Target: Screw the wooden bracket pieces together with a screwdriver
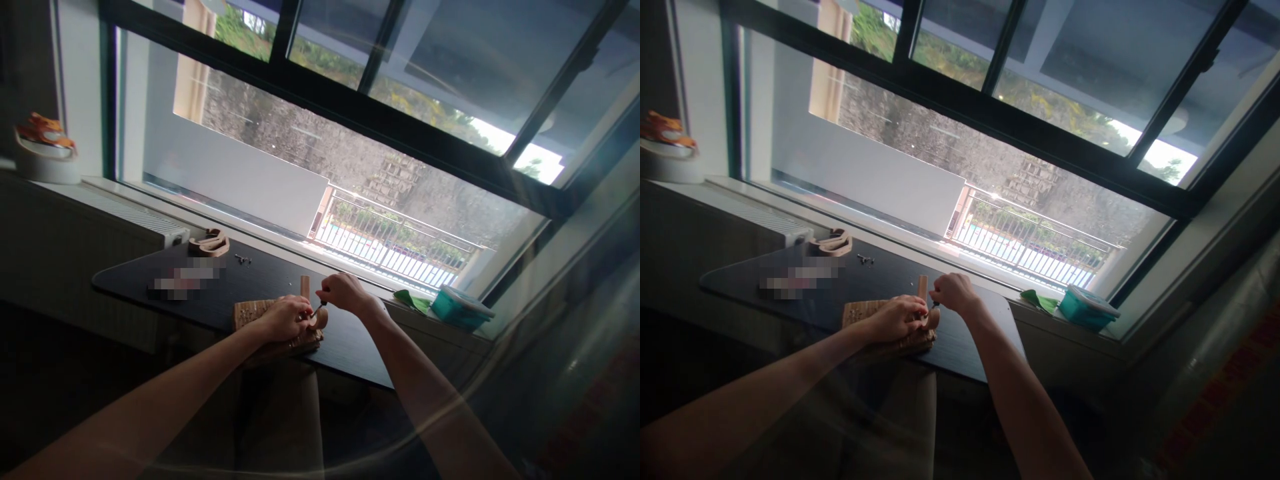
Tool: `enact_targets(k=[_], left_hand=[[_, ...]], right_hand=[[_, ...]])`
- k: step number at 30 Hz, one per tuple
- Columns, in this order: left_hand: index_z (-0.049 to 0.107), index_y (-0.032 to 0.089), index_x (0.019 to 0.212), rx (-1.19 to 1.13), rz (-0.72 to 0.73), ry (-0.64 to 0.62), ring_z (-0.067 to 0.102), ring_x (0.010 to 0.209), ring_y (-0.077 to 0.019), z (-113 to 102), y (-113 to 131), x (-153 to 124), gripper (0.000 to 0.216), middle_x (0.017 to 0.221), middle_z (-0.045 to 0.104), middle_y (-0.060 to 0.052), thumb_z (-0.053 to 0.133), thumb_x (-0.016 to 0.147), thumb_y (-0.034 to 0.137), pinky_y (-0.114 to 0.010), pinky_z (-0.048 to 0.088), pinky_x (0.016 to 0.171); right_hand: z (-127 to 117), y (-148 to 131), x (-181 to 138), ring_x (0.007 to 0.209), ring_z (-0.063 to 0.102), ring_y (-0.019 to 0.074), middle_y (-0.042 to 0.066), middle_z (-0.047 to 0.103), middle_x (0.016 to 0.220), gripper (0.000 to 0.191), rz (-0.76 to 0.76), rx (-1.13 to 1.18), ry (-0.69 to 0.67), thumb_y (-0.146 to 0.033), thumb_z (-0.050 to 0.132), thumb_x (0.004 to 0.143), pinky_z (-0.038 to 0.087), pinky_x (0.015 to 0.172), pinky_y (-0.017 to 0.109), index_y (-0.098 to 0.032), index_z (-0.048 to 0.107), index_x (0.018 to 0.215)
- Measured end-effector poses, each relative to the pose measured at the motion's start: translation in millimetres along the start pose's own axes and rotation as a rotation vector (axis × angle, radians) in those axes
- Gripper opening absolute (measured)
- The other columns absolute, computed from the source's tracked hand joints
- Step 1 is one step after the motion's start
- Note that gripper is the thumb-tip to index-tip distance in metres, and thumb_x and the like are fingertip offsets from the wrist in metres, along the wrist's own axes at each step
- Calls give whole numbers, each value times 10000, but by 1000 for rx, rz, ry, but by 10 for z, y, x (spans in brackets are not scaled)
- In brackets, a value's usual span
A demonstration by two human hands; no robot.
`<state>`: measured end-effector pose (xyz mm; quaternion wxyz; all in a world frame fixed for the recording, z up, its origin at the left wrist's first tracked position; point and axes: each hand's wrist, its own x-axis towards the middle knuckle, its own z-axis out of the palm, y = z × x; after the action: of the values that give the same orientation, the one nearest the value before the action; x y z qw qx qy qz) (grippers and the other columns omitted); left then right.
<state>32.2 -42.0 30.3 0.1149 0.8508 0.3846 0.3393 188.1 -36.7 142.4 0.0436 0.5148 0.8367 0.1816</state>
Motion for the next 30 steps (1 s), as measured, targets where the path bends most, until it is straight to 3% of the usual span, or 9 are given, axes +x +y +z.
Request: enact_targets(k=[7, 26, 30], left_hand=[[697, 229, 857, 7, 2, -8, 608, 997, -193, -1, -16, 5, 151, 1037, 691, -22, 588, 784, 304, -300, 404, 959], [708, 232, 827, -9, 56, -29, 621, 976, -191, 1, -48, 20, 140, 1032, 703, -17, 597, 761, 284, -291, 419, 930], [707, 227, 838, -25, 30, -23, 626, 963, -192, 8, -44, 18, 145, 1026, 706, -14, 602, 748, 273, -292, 426, 913]], right_hand=[[-33, -65, 59, 684, 595, 149, 39, 713, 769, 280, -21, 10, 21, -391, 514, 831, 303, 557, 256, -230, 741, 804], [-33, -18, 27, 670, 578, 130, 14, 701, 750, 273, 5, 73, -38, -428, 537, 814, 316, 555, 243, -252, 747, 819], [14, -14, 81, 712, 600, 140, 34, 715, 807, 267, 80, 72, -49, -381, 527, 817, 342, 570, 237, -239, 746, 874]])
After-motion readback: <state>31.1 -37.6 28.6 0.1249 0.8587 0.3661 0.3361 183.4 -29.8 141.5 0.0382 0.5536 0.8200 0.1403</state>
